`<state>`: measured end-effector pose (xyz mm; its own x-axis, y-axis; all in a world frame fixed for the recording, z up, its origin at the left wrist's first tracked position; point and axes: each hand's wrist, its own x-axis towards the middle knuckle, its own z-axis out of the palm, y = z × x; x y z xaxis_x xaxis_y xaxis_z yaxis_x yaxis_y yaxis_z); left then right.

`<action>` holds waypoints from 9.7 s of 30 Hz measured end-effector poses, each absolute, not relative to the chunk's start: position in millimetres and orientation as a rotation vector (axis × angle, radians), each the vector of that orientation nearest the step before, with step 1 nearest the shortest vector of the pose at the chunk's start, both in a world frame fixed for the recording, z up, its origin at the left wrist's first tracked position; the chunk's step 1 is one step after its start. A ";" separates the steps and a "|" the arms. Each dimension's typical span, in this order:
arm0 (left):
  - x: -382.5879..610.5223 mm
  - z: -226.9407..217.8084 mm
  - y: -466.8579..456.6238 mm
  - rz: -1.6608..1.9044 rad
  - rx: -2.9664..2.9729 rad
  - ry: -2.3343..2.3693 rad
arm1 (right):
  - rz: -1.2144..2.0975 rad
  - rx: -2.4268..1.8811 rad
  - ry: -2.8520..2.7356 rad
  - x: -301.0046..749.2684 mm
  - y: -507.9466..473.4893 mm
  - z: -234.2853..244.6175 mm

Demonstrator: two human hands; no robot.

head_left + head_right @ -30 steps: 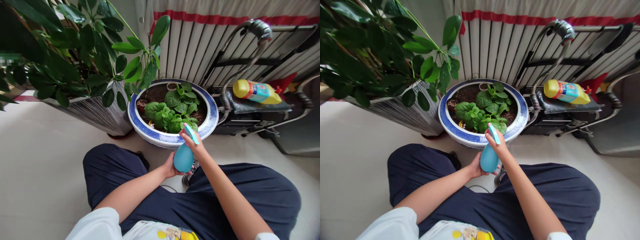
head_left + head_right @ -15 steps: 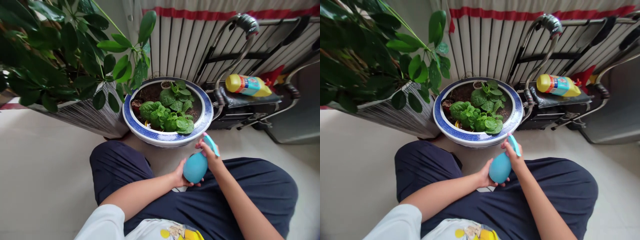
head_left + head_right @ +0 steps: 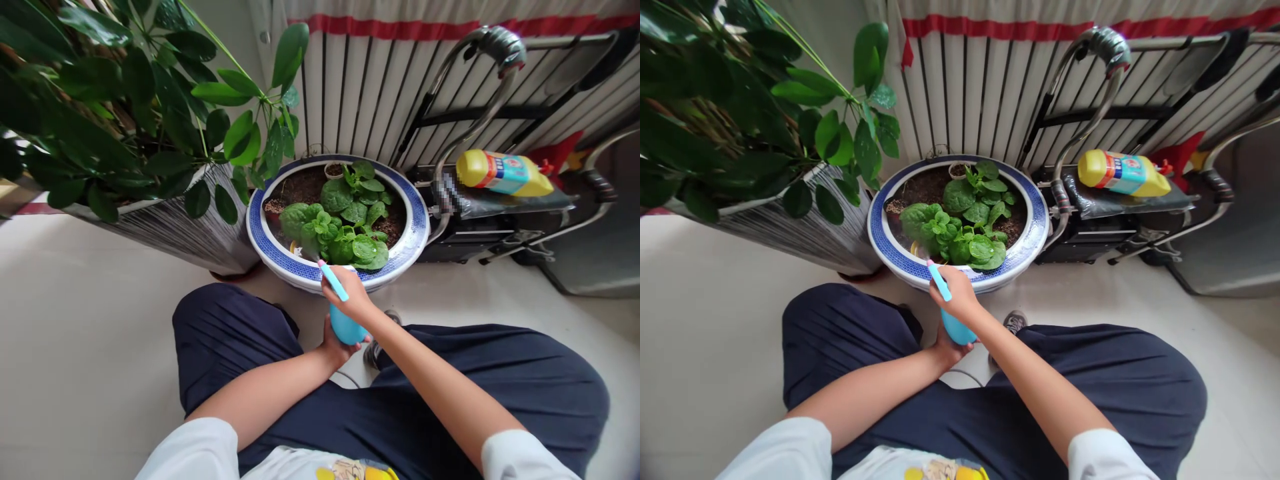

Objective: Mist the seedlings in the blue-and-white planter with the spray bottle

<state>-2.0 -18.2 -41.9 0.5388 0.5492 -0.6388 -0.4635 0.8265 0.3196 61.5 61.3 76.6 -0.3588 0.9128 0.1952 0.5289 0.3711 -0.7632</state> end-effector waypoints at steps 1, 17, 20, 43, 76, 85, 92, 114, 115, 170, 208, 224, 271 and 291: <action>-3.8 -38.0 -10.9 0.636 0.107 0.804 | 0.808 -1.253 -1.975 62.8 67.8 79.9; 1.4 -22.5 -9.6 0.362 -0.009 0.593 | 1.124 -1.349 -1.517 116.5 44.9 85.5; -2.7 -7.5 -16.6 0.454 0.017 0.649 | 1.290 -1.088 -1.527 122.4 44.3 91.1; -61.7 78.7 42.0 1.059 1.635 1.086 | 1.410 -1.280 -1.474 110.3 7.8 21.8; -55.1 59.5 43.6 0.828 1.609 1.755 | 1.691 -1.464 -1.248 78.8 -14.2 -14.1; -56.1 59.3 41.8 0.759 1.551 1.754 | 1.818 -1.491 -1.271 77.1 -17.2 -6.2; -55.5 62.9 41.2 0.677 1.633 1.784 | 1.737 -1.531 -1.335 82.9 -18.4 -2.0; -64.7 62.3 46.5 0.591 1.584 1.788 | 1.904 -1.491 -1.357 76.3 -26.6 17.7; -65.4 62.3 46.6 0.595 1.576 1.781 | 1.909 -1.485 -1.372 76.4 -25.9 18.7; -54.9 71.7 47.9 1.015 0.733 0.906 | 1.051 -1.013 -1.268 100.5 85.5 95.0; -0.1 59.2 2.3 0.560 0.082 1.058 | 1.492 -1.620 -2.398 53.3 176.9 98.5; 23.3 80.7 3.6 0.548 0.017 1.126 | 1.660 -1.685 -2.138 53.0 178.2 76.8; -122.2 50.3 192.8 -0.779 2.004 1.831 | 1.859 -1.120 -1.517 137.5 143.3 157.9; -120.8 49.6 190.6 -0.728 2.058 1.845 | 1.616 -1.189 -1.840 137.2 144.0 153.7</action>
